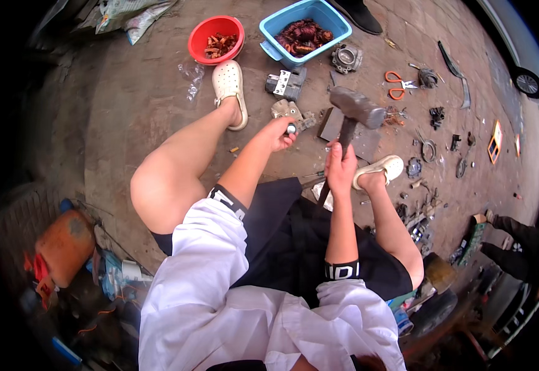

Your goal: The person sits on the floor and uses a hammer and chisel to chip away at a metal part. They repeatedly strike the part, inspect it, and continue chipping until the clip ends.

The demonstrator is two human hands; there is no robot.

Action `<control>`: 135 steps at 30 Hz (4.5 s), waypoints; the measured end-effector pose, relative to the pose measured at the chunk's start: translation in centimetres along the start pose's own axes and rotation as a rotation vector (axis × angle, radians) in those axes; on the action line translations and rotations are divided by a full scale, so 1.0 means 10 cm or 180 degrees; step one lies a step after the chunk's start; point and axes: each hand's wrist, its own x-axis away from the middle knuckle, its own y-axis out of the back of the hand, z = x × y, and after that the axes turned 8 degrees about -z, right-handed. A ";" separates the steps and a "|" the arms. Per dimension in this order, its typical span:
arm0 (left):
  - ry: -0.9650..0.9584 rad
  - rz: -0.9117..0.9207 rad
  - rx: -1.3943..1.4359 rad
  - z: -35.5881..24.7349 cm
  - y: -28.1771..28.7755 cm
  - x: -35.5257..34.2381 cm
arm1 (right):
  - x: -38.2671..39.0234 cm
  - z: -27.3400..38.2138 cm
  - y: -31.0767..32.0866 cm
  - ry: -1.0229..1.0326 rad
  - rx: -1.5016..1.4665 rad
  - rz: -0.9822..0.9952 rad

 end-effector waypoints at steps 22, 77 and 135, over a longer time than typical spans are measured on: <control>0.0914 0.0426 0.2185 0.07 0.03 -0.08 | 0.06 -0.30 -0.31 0.0195 0.1129 -0.0615; 0.0943 0.0873 0.2433 0.27 -0.13 0.55 | -0.02 -0.10 0.07 -0.0169 0.0484 -0.1290; 0.1419 -0.0507 0.0350 0.06 0.24 0.28 | 0.25 -0.82 -0.03 -0.0639 0.1234 -0.0920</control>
